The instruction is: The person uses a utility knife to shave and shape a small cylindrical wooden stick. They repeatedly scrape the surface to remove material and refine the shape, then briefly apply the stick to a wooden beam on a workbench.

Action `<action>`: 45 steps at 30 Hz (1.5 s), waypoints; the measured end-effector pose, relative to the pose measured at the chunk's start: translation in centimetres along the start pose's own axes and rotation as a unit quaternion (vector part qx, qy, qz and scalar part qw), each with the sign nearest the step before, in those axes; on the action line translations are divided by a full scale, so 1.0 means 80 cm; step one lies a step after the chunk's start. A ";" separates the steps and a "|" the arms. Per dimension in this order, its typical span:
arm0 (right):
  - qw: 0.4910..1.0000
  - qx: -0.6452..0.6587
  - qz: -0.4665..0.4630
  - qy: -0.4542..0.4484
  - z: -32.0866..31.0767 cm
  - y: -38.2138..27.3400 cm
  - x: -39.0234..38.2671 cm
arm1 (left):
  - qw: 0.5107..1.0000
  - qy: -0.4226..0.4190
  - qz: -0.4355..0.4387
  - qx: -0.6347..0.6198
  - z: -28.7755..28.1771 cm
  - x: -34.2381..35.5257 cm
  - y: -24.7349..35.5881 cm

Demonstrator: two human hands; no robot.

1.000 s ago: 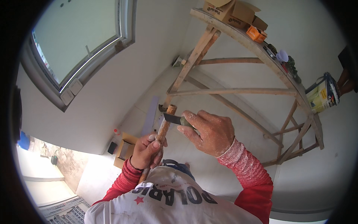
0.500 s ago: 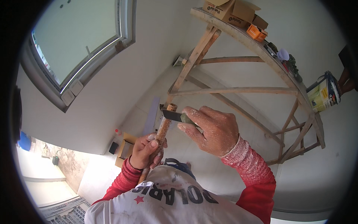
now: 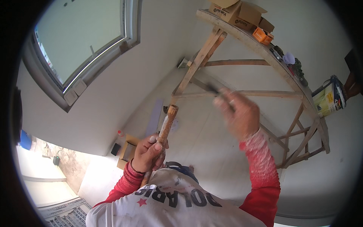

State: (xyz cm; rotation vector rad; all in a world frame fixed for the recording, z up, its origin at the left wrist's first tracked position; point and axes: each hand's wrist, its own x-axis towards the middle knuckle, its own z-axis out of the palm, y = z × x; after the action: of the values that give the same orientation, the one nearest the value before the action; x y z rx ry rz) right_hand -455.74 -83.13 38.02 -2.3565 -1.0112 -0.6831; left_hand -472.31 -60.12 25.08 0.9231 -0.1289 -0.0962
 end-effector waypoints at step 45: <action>0.983 -0.014 -0.066 -0.173 0.012 -0.067 -0.023 | 0.998 0.014 0.017 0.066 0.008 0.008 -0.010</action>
State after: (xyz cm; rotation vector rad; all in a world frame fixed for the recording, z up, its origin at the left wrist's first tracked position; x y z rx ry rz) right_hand -460.66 -80.23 37.39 -2.5026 -1.3221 -0.3389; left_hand -471.84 -61.18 24.88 1.0536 -0.1267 -0.0446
